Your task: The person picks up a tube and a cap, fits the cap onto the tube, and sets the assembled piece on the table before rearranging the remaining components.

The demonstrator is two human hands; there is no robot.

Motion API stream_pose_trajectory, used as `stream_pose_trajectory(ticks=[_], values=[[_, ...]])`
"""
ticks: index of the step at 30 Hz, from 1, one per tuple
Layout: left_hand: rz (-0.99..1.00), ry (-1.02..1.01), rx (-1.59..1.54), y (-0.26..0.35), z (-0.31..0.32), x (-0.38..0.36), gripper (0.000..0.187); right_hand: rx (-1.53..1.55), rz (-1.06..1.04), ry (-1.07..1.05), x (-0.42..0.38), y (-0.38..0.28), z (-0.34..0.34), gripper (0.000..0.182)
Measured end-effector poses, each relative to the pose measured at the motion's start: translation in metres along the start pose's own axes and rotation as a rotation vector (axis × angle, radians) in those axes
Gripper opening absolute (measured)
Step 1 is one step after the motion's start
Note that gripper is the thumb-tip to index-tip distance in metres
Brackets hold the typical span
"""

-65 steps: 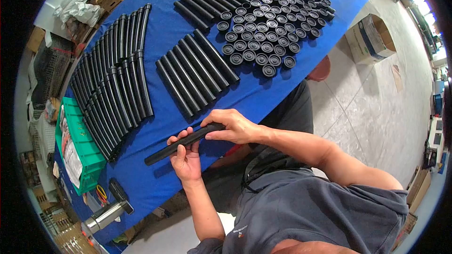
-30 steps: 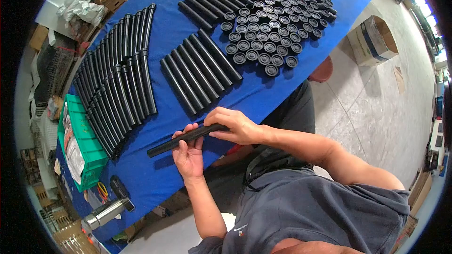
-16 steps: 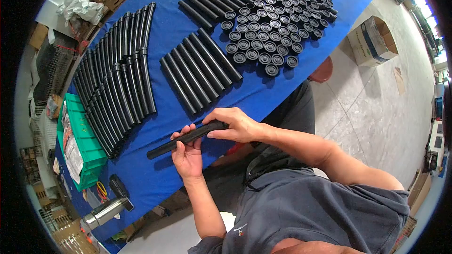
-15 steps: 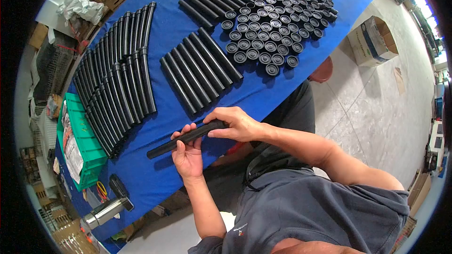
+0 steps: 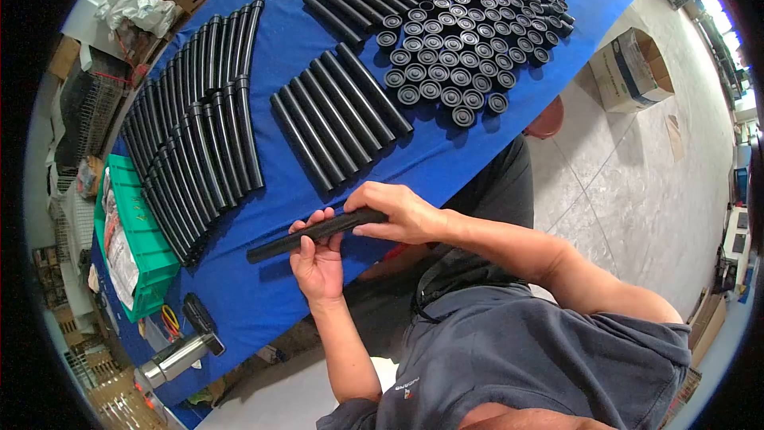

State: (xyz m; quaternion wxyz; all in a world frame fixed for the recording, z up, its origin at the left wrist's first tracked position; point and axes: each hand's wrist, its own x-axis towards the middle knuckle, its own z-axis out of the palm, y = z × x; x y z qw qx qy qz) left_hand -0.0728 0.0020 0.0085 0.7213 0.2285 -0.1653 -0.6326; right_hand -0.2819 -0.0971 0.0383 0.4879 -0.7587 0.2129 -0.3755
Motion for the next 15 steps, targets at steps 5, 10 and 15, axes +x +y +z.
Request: stream_pose_trajectory(ticks=[5,10,15], values=[[-0.002,0.018,0.014,0.000,0.005,0.001,0.028,-0.030,-0.043,0.015,0.000,0.004,0.000,0.038],[0.002,-0.005,-0.012,-0.001,0.001,0.001,0.029,-0.018,0.113,-0.035,0.002,-0.007,-0.006,0.035],[-0.007,0.003,-0.035,0.000,0.001,0.002,0.029,-0.015,-0.036,0.056,-0.001,0.009,0.002,0.036]])
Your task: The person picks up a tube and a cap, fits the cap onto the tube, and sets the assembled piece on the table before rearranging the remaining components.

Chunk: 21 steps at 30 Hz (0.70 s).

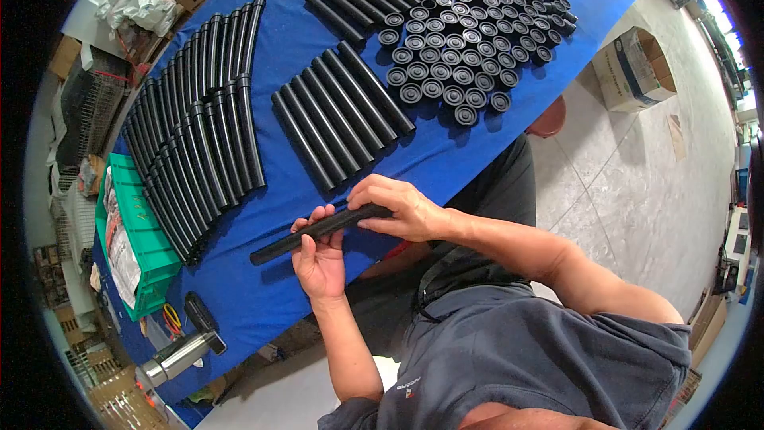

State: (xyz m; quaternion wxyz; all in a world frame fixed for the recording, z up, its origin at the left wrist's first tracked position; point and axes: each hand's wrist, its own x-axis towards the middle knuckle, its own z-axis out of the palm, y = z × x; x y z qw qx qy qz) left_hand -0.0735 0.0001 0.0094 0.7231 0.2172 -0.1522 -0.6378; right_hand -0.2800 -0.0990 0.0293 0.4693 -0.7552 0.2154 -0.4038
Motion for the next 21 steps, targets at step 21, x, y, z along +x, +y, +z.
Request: stream_pose_trajectory(ticks=[21], values=[[0.005,-0.006,0.008,0.000,-0.002,0.000,0.028,0.037,0.000,0.015,0.002,0.000,-0.003,0.040]])
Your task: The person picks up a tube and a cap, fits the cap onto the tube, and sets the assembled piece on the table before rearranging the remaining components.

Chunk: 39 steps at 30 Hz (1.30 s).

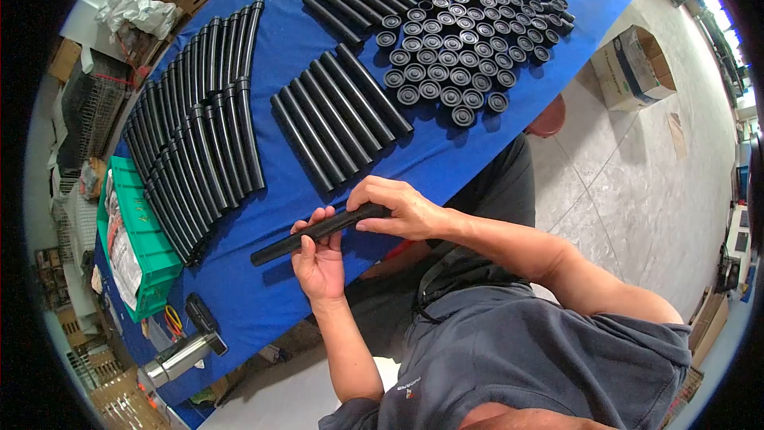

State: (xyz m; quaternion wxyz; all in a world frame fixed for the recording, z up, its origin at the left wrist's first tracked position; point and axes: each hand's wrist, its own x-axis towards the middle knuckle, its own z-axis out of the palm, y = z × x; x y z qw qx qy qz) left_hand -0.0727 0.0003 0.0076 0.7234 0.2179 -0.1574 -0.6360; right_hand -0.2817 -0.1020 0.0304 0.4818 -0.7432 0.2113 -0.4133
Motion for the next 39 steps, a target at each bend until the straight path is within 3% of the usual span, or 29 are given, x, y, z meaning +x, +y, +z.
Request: stream_pose_trajectory(ticks=[5,8,14,17,20,22,24,29,32,33,36,37,38,39], values=[[0.002,0.021,-0.060,0.002,0.000,-0.001,0.027,0.049,0.187,-0.063,0.001,-0.013,-0.002,0.038],[-0.007,0.028,-0.041,0.002,0.001,0.001,0.027,-0.025,-0.054,-0.028,0.000,-0.003,0.004,0.038],[0.008,0.036,0.005,0.001,0.001,0.000,0.026,-0.036,0.147,-0.134,0.000,-0.010,-0.004,0.034],[0.004,0.055,0.003,-0.002,0.004,0.001,0.027,-0.019,-0.049,0.022,-0.001,-0.004,0.002,0.034],[0.046,0.084,0.068,-0.002,0.015,0.001,0.029,-0.035,0.031,0.022,0.002,-0.002,-0.001,0.036],[0.016,0.066,0.091,0.000,0.013,-0.002,0.030,0.030,0.201,-0.009,0.007,-0.015,-0.002,0.034],[0.014,0.042,0.095,0.004,0.017,-0.006,0.031,-0.009,0.117,-0.098,0.004,-0.004,-0.002,0.030],[0.101,0.109,0.099,0.064,-0.003,-0.027,0.027,0.186,0.259,0.034,0.001,-0.003,-0.006,0.023],[-0.079,0.134,0.544,0.117,-0.004,-0.038,0.019,0.172,0.244,-0.024,0.003,-0.007,-0.008,0.022],[-0.115,0.130,0.945,0.125,-0.001,-0.040,0.015,0.141,0.186,-0.040,0.004,-0.005,-0.008,0.021],[-0.328,0.012,1.587,0.118,0.053,-0.036,0.035,0.159,0.209,-0.117,0.005,-0.004,-0.010,0.021],[-0.322,-0.117,1.838,0.112,0.076,-0.030,0.042,0.192,0.205,-0.131,0.007,-0.006,-0.011,0.019],[-0.171,-0.228,1.931,0.102,0.074,-0.031,0.041,0.212,0.236,-0.153,0.008,-0.008,-0.011,0.018],[-0.168,-0.212,1.922,0.093,0.074,-0.033,0.040,0.233,0.267,-0.174,0.010,-0.012,-0.009,0.016]])
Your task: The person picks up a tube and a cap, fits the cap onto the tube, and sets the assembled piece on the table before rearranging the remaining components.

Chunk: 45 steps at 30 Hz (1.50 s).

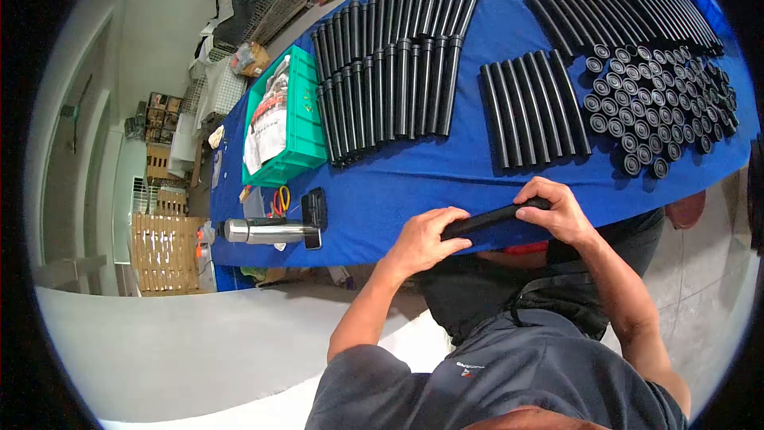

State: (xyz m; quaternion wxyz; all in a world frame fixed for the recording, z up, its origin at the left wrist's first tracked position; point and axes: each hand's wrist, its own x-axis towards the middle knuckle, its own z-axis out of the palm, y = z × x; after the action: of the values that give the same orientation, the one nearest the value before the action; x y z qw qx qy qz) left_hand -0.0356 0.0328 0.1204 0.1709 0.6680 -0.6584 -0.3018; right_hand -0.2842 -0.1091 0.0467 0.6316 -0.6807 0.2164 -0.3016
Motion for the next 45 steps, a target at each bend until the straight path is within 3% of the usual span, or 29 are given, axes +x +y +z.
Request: stream_pose_trajectory(ticks=[1,2,5,6,7,9,11,13,16,19,23,25,28,30,33,38,45], values=[[-0.008,0.009,-0.010,0.002,0.005,-0.002,0.040,0.022,0.032,-0.018,0.001,-0.002,0.001,0.015],[-0.022,0.011,-0.042,0.002,0.006,-0.005,0.039,-0.019,0.009,-0.108,0.003,0.002,0.001,0.028],[-0.047,0.029,-0.147,-0.008,-0.010,-0.024,0.036,0.392,0.228,-0.179,0.013,-0.015,0.013,0.061],[-0.124,0.095,-0.200,-0.020,-0.018,-0.035,0.033,0.454,0.277,-0.295,0.019,-0.008,0.014,0.091],[-0.203,0.162,-0.252,-0.031,-0.029,-0.044,0.031,0.391,0.301,-0.348,0.022,-0.018,0.016,0.098],[-0.312,0.437,-0.721,-0.038,-0.056,-0.051,0.031,0.135,0.255,-0.587,0.035,-0.006,0.021,0.095],[-0.249,0.647,-0.785,-0.035,-0.089,-0.035,0.031,-0.106,0.095,-0.938,0.056,-0.013,0.034,0.082],[-0.255,0.719,-0.412,-0.057,-0.125,-0.010,0.031,-0.121,-0.015,-1.202,0.074,-0.006,0.060,0.077],[-0.219,0.702,-0.269,-0.057,-0.172,0.057,0.033,0.165,0.274,-1.426,0.101,0.018,0.082,0.071],[-0.186,0.610,-0.004,-0.097,-0.223,0.135,0.038,0.523,0.410,-1.315,0.115,0.033,0.068,0.066],[-0.312,0.635,0.291,-0.152,-0.268,0.248,0.051,0.445,0.323,-1.430,0.107,0.039,0.070,0.063],[-0.407,0.655,0.433,-0.147,-0.277,0.290,0.061,0.414,0.313,-1.397,0.110,0.036,0.068,0.063],[-0.495,0.667,0.462,-0.163,-0.282,0.339,0.056,0.381,0.294,-1.424,0.113,0.031,0.065,0.063],[-0.592,0.639,0.432,-0.166,-0.277,0.361,0.049,0.395,0.275,-1.413,0.112,0.034,0.065,0.063],[-0.621,0.644,0.489,-0.199,-0.272,0.389,0.050,0.407,0.273,-1.405,0.112,0.037,0.067,0.059],[-0.774,0.614,0.589,-0.200,-0.262,0.399,0.051,0.414,0.244,-1.396,0.114,0.032,0.064,0.052],[-0.760,0.596,0.660,-0.193,-0.256,0.395,0.037,0.376,0.223,-1.393,0.119,0.025,0.060,0.043]])
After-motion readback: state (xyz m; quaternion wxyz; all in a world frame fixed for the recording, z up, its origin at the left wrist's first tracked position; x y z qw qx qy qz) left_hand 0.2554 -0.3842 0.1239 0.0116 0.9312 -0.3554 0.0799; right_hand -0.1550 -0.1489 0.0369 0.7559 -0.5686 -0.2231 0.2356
